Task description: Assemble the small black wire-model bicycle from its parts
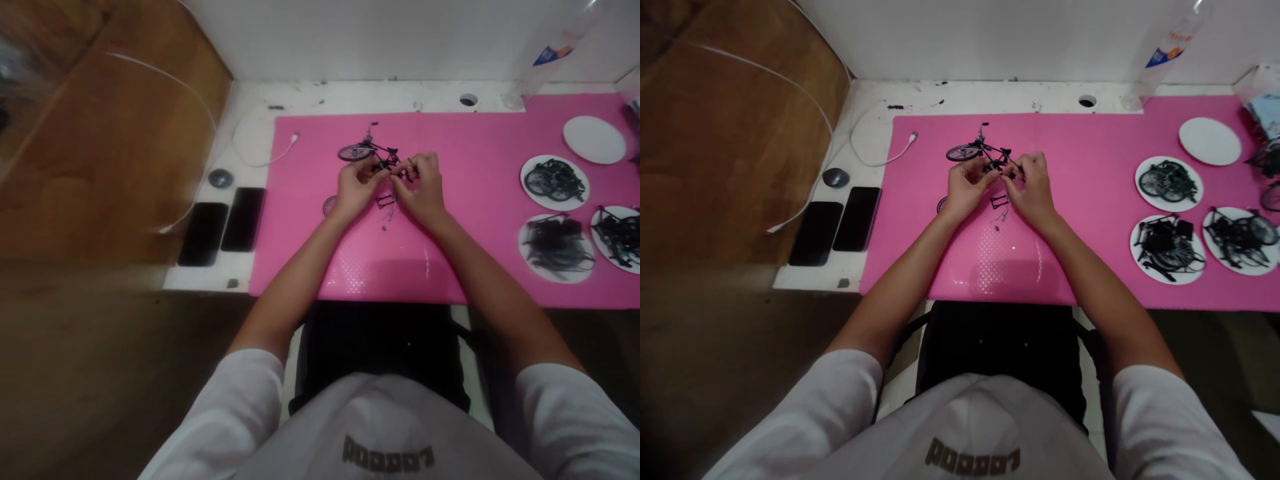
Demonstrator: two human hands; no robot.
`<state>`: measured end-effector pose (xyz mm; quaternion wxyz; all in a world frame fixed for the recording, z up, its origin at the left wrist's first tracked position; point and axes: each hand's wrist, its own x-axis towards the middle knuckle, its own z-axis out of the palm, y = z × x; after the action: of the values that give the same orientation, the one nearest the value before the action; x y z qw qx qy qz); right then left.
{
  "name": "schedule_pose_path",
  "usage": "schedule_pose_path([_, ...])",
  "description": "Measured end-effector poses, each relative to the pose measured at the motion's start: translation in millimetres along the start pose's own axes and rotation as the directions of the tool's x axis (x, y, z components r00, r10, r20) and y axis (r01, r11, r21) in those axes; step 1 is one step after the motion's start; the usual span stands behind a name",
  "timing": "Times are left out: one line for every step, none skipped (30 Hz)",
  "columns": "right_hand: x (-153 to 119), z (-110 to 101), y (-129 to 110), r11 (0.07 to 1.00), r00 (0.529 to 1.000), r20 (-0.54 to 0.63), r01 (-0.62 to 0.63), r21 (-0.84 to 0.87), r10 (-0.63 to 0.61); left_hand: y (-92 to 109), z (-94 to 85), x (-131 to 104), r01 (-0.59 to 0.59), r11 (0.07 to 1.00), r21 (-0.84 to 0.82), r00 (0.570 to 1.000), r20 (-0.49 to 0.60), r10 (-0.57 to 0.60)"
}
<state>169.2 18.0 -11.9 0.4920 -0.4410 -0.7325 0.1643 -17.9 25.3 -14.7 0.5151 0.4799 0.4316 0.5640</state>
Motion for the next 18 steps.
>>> schedule_pose_path([0, 0, 1, 1.0, 1.0, 0.002, -0.003, 0.004, 0.003, 0, -0.7, 0, 0.003, 1.0, -0.004, 1.0, -0.001, -0.003])
schedule_pose_path([0, 0, 2, 1.0, 1.0, 0.004, -0.005, 0.011, 0.005, 0, -1.3, 0, 0.005, 1.0, -0.012, 1.0, 0.0, -0.005])
schedule_pose_path([-1, 0, 2, 1.0, 1.0, 0.007, -0.007, 0.017, 0.007, 0, -1.8, -1, 0.008, 1.0, -0.022, 1.0, 0.005, -0.008])
schedule_pose_path([-1, 0, 2, 1.0, 1.0, 0.01, -0.008, 0.023, 0.008, 0, -2.2, -1, 0.01, 0.999, -0.035, 1.0, 0.012, -0.01])
schedule_pose_path([-1, 0, 1, 1.0, 1.0, 0.011, -0.008, 0.026, 0.008, 1, -2.3, -2, 0.011, 0.999, -0.048, 1.0, 0.021, -0.01])
schedule_pose_path([-1, 0, 1, 1.0, 1.0, 0.01, -0.008, 0.027, 0.008, 2, -2.1, -2, 0.012, 0.998, -0.062, 1.0, 0.026, -0.01])
schedule_pose_path([-1, 0, 0, 1.0, 1.0, 0.008, -0.007, 0.027, 0.007, 3, -1.7, -2, 0.014, 0.997, -0.076, 1.0, 0.025, -0.012])
schedule_pose_path([-1, 1, -1, 1.0, 1.0, 0.005, -0.006, 0.026, 0.006, 4, -1.2, -3, 0.017, 0.996, -0.09, 1.0, 0.018, -0.015])
schedule_pose_path([-1, 1, -1, 1.0, 1.0, 0.003, -0.005, 0.025, 0.005, 5, -0.7, -3, 0.02, 0.994, -0.105, 1.0, 0.009, -0.019])
schedule_pose_path([-1, 1, -1, 1.0, 1.0, 0.003, -0.006, 0.024, 0.006, 5, -0.3, -3, 0.025, 0.993, -0.117, 1.0, 0.001, -0.025])
schedule_pose_path([0, 1, -2, 1.0, 1.0, 0.005, -0.008, 0.022, 0.008, 5, -0.1, -2, 0.028, 0.992, -0.127, 1.0, -0.005, -0.029])
schedule_pose_path([0, 1, -2, 1.0, 1.0, 0.006, -0.008, 0.019, 0.008, 4, -0.2, -2, 0.028, 0.991, -0.133, 1.0, -0.009, -0.03])
schedule_pose_path([0, 1, -2, 1.0, 1.0, 0.007, -0.008, 0.017, 0.008, 2, -0.7, -2, 0.024, 0.991, -0.134, 1.0, -0.011, -0.026])
schedule_pose_path([0, 1, -1, 1.0, 1.0, 0.008, -0.005, 0.014, 0.005, 1, -1.5, -1, 0.016, 0.991, -0.131, 1.0, -0.011, -0.017])
schedule_pose_path([0, 1, -1, 1.0, 1.0, 0.012, -0.002, 0.011, 0.002, -1, -2.5, 0, 0.005, 0.992, -0.124, 1.0, -0.01, -0.006])
schedule_pose_path([0, 1, -1, 1.0, 1.0, 0.017, 0.002, 0.007, -0.002, -4, -3.6, 1, -0.008, 0.994, -0.112, 1.0, -0.009, 0.007])
schedule_pose_path([0, 1, -2, 1.0, 1.0, 0.022, 0.005, 0.003, -0.005, -6, -4.8, 2, -0.021, 0.995, -0.098, 1.0, -0.01, 0.02])
schedule_pose_path([-1, 0, -2, 1.0, 1.0, 0.028, 0.005, -0.002, -0.005, -8, -5.8, 3, -0.034, 0.996, -0.083, 0.999, -0.012, 0.034])
